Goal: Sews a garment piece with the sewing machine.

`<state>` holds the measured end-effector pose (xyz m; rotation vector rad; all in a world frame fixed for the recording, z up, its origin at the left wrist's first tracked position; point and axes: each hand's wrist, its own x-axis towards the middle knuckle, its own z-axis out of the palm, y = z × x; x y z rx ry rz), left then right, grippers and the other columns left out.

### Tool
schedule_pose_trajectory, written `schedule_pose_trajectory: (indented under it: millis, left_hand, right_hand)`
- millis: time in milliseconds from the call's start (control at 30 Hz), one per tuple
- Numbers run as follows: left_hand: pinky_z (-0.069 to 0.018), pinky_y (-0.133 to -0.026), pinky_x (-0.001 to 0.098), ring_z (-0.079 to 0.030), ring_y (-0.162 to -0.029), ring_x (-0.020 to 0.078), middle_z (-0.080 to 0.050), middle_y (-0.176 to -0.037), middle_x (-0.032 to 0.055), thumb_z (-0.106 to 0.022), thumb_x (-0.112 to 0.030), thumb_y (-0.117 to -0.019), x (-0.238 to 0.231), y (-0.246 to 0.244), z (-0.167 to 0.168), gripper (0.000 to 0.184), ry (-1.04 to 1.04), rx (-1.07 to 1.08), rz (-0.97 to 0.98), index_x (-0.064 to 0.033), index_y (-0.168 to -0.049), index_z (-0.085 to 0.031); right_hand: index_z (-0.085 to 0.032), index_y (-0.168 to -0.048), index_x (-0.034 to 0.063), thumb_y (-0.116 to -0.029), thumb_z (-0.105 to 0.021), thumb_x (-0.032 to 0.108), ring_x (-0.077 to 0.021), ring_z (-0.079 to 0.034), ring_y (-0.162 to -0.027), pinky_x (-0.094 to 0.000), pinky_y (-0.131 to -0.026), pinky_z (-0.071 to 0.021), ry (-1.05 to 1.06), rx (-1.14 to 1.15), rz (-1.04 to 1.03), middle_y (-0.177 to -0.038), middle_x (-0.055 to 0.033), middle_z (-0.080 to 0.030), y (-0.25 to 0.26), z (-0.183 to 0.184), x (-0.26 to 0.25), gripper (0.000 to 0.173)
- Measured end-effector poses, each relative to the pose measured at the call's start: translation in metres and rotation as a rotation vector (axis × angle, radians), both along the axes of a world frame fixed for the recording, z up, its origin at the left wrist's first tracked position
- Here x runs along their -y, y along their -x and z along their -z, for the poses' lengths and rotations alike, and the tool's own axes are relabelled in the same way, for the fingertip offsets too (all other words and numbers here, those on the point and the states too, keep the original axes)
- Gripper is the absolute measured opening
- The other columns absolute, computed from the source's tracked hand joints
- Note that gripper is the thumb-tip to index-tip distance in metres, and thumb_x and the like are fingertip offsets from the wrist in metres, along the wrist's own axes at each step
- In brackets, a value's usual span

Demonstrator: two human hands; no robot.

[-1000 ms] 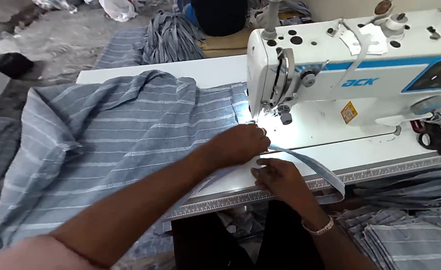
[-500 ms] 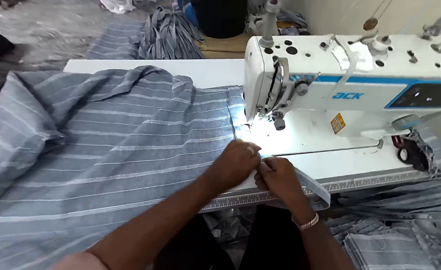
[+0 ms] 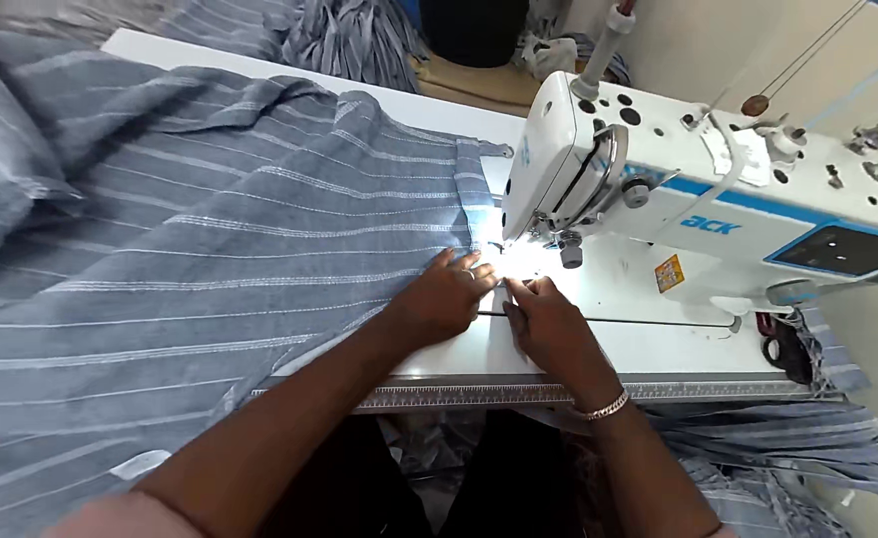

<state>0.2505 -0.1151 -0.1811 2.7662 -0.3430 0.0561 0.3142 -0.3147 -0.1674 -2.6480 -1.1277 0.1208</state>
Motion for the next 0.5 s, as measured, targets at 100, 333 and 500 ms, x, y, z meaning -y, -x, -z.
schedule_pose_trajectory:
  millis: [100,333,500]
  left_hand:
    - [-0.0235,-0.123,0.0634,-0.04,-0.15,0.0335,-0.054,-0.154,0.0074,-0.04,-0.016,-0.1056,-0.009,-0.015,0.001,0.042,-0.017,0.014,-0.017,-0.0086,-0.141,-0.062]
    - [-0.0194,-0.124,0.0627,-0.033,-0.153,0.034,-0.048,-0.16,0.0078,-0.033,-0.018,-0.1075,-0.014,-0.029,-0.003,0.048,-0.068,-0.028,-0.042,-0.009,-0.15,-0.054]
    - [-0.0335,-0.12,0.0581,-0.046,-0.146,0.0322,-0.057,-0.151,0.0083,-0.038,-0.018,-0.1079,-0.027,-0.038,-0.022,0.042,-0.073,-0.12,0.026,-0.0103,-0.143,-0.061]
  right_hand:
    - [-0.058,-0.147,0.0184,-0.107,-0.052,0.032,-0.0277,-0.067,-0.1,-0.0451,-0.083,-0.0582,0.018,-0.108,0.025,-0.118,-0.0156,-0.062,-0.006,-0.011,0.005,0.043]
    - [-0.063,-0.141,0.0145,-0.1064,-0.057,0.033,-0.0174,-0.071,-0.078,-0.0427,-0.069,-0.0618,-0.149,-0.236,0.185,-0.103,-0.0052,-0.075,-0.005,-0.045,0.088,0.039]
    - [-0.068,-0.132,0.0144,-0.105,-0.058,0.027,-0.015,-0.07,-0.074,-0.0394,-0.063,-0.0609,-0.259,-0.159,0.214,-0.101,-0.0037,-0.074,0.03,-0.04,0.09,0.031]
